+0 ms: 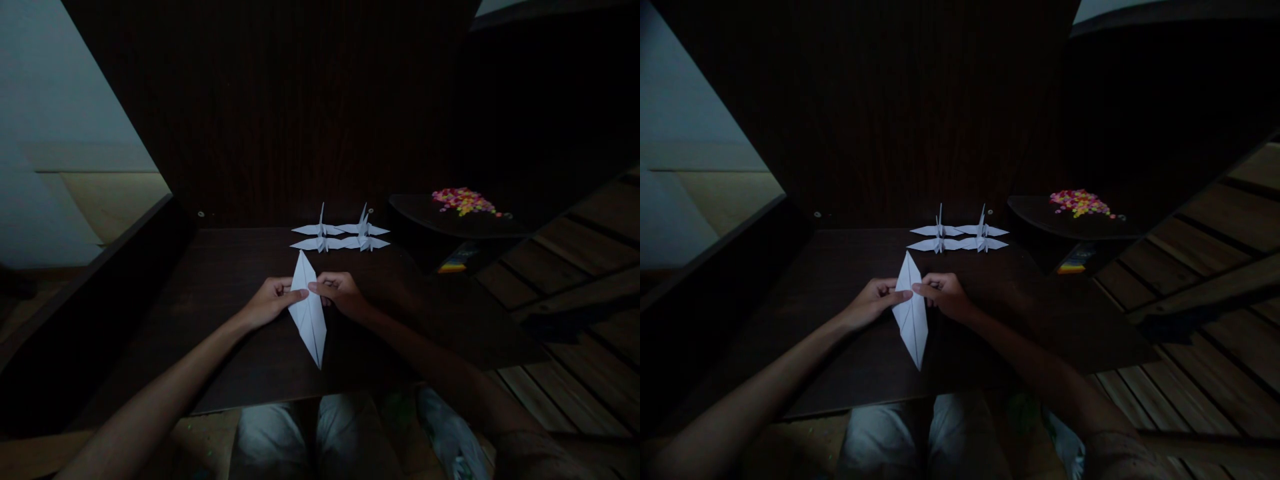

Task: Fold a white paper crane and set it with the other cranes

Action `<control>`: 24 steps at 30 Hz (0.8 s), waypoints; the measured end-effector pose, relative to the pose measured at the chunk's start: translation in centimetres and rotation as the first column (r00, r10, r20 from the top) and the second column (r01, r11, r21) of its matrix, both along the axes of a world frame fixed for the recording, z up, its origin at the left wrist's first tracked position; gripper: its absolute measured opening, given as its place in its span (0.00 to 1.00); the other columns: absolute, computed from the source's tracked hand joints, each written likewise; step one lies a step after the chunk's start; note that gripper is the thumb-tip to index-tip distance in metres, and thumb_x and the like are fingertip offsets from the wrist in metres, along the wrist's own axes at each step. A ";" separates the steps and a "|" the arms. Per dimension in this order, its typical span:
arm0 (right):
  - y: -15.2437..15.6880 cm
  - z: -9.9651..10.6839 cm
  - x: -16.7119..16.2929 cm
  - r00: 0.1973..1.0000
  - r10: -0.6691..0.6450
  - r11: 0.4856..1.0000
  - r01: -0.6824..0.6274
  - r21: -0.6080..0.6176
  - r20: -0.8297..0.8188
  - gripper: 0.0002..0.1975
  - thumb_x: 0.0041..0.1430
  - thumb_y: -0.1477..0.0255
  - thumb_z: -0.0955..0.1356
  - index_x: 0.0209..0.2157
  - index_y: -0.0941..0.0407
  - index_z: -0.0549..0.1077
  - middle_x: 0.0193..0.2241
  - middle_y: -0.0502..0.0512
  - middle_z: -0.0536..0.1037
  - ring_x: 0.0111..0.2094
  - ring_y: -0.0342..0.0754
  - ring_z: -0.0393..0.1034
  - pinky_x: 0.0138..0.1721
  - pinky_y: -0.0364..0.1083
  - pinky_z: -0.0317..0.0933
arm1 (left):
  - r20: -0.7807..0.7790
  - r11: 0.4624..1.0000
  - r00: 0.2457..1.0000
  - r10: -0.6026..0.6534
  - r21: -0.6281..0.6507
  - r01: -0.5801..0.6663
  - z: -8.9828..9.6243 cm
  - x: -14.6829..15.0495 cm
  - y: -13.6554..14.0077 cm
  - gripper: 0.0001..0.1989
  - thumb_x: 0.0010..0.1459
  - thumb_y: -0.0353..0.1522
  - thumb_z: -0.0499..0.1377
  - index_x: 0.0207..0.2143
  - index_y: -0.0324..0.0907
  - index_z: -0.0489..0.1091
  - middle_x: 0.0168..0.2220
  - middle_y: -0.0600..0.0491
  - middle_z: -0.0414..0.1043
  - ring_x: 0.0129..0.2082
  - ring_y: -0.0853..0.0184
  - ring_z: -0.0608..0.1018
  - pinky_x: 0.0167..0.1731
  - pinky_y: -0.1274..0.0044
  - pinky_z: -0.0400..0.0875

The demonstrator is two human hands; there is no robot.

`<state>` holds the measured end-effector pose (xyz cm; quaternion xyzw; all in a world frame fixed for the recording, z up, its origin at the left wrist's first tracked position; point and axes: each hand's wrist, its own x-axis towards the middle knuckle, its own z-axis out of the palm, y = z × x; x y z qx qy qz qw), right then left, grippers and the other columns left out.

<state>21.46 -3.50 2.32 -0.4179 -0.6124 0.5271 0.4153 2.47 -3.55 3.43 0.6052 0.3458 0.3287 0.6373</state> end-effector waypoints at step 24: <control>0.7 -0.8 -0.5 0.981 -0.099 0.994 0.105 0.027 -0.164 0.21 0.44 0.61 0.74 0.30 0.55 0.61 0.22 0.44 0.71 0.18 0.39 0.67 0.18 0.39 0.63 | 0.065 0.925 0.933 0.354 0.124 -0.359 -0.4 0.4 0.5 0.16 0.48 0.44 0.64 0.28 0.38 0.74 0.25 0.55 0.73 0.27 0.67 0.74 0.30 0.77 0.70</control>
